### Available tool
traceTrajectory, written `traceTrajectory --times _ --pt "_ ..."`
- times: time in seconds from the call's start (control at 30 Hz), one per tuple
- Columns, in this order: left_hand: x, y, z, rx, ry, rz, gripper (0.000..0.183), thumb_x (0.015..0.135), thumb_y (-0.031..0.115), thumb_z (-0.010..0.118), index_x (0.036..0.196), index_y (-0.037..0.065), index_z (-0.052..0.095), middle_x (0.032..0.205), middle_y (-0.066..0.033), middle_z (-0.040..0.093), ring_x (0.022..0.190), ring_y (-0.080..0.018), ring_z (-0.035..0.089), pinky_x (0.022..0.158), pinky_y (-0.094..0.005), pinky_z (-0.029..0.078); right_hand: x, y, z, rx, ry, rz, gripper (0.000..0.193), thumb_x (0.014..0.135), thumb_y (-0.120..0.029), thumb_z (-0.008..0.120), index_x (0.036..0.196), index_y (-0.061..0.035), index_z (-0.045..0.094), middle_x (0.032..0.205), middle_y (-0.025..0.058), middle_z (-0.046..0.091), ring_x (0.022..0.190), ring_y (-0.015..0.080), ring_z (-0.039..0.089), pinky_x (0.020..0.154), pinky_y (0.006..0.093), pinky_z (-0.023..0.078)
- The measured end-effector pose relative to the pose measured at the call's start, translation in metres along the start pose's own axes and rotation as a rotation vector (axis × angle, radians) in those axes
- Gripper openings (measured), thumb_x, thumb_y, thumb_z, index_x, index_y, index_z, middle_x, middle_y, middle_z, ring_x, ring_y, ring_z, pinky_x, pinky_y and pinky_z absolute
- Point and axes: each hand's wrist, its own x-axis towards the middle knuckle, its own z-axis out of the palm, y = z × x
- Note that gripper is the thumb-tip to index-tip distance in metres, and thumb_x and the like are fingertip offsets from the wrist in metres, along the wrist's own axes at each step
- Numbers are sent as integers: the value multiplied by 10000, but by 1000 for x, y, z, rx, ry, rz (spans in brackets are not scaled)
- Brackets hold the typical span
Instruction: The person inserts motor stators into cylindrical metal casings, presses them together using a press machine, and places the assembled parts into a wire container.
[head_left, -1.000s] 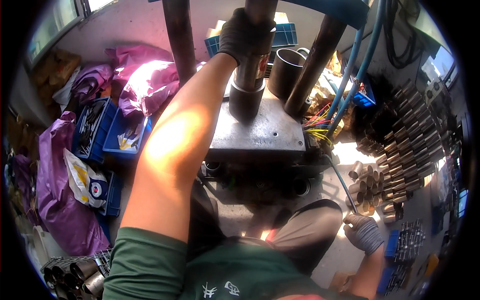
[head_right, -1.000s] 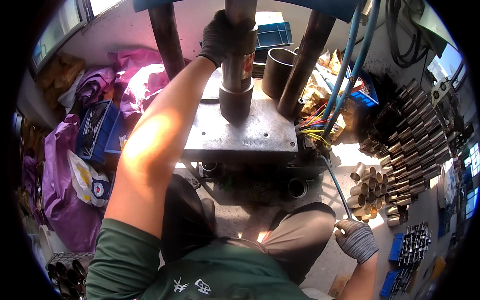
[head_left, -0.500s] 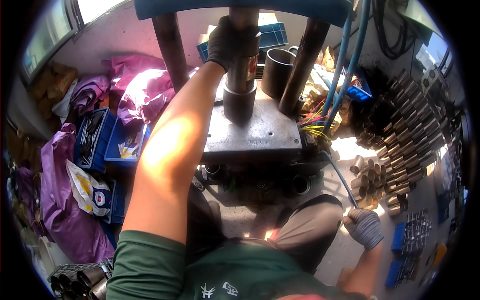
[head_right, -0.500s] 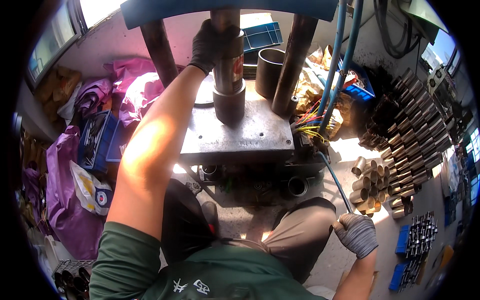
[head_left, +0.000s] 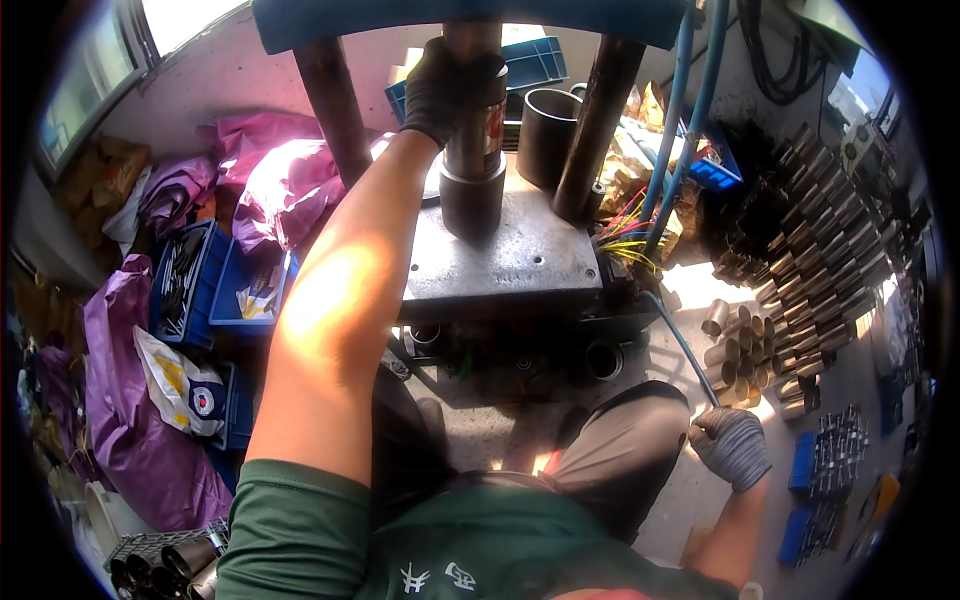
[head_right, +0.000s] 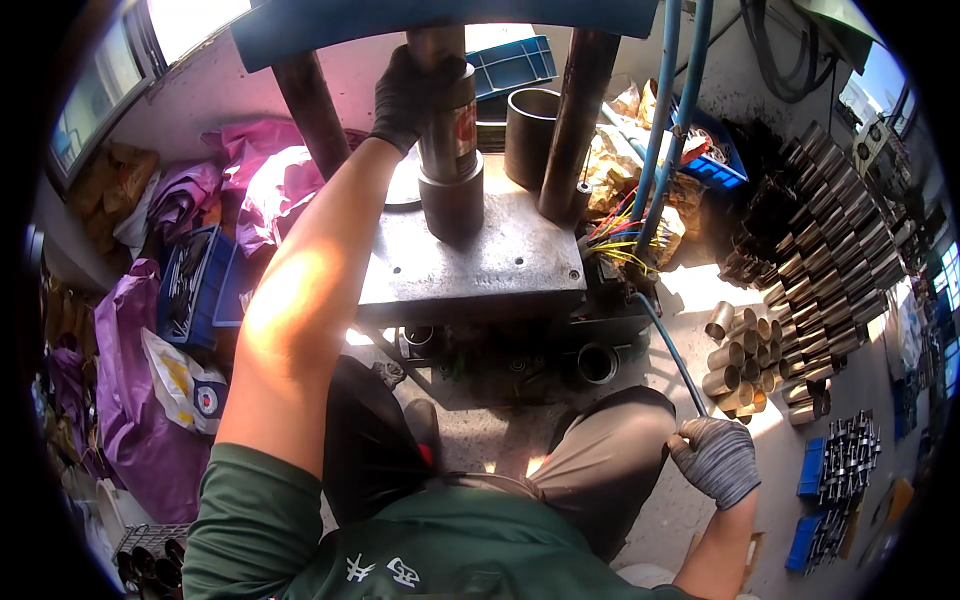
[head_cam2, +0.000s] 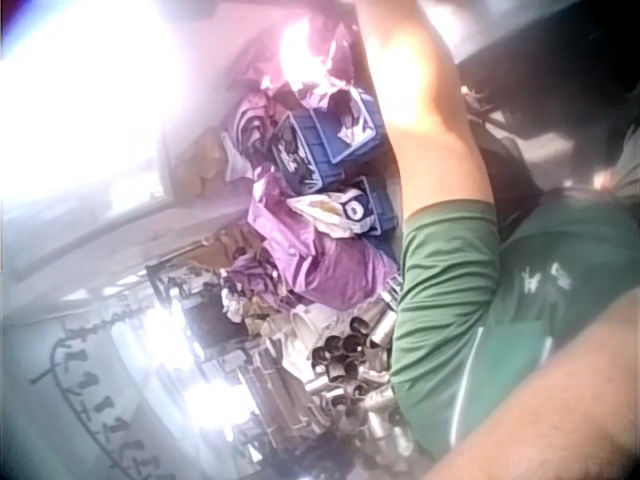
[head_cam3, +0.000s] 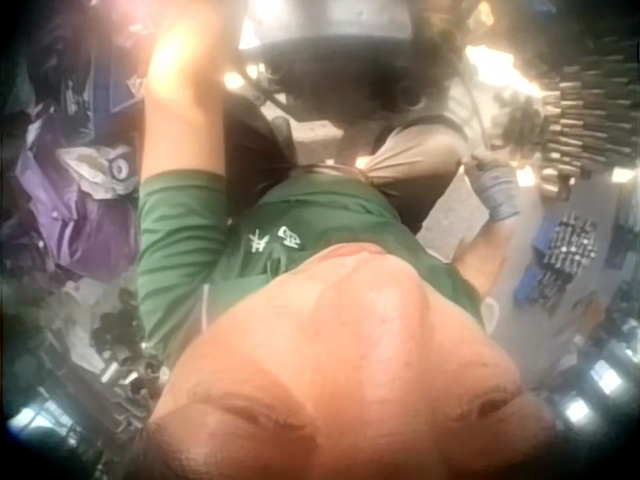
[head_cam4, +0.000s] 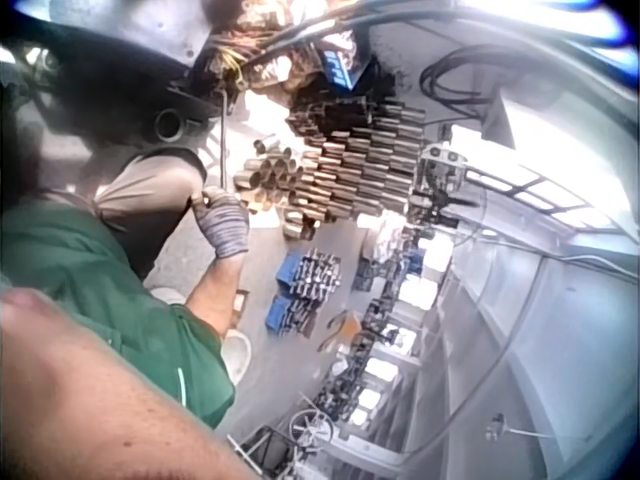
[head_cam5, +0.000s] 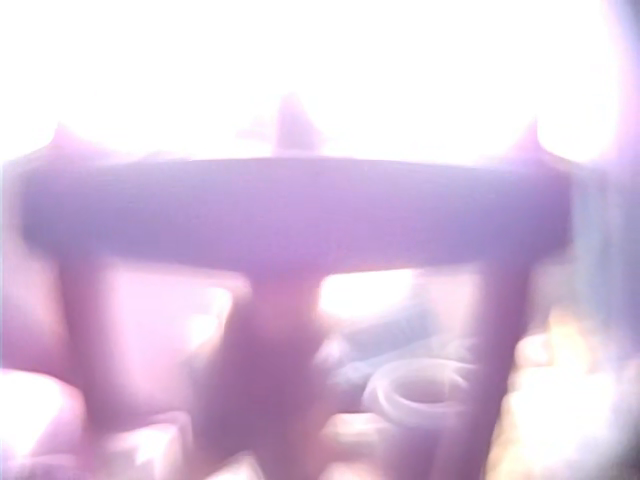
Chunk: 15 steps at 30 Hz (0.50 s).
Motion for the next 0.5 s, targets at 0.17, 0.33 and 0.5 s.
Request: traceTrajectory --times 0.17,0.33,0.5 --pt "0 -9 1 -4 -9 4 706 786 534 876 1178 30 574 1048 -183 732 994 -336 729 899 -415 584 0 1 0 44 28 -29 182 878 -233 672 872 -67 747 843 178 720 805 377 709 769 445 575" --pt "-5 -9 3 49 -20 -10 696 785 530 875 1164 25 582 1043 -191 731 991 -343 731 897 -421 584 -1 9 8 51 118 -69 133 822 -129 678 902 -58 758 800 189 702 757 378 706 731 443 571" --pt "-8 -10 6 120 -16 -2 671 837 537 818 1189 12 592 1046 -203 731 1002 -362 731 902 -429 581 -1 8 5 31 103 -48 95 825 -140 681 845 -60 727 783 193 688 746 380 701 725 449 568"
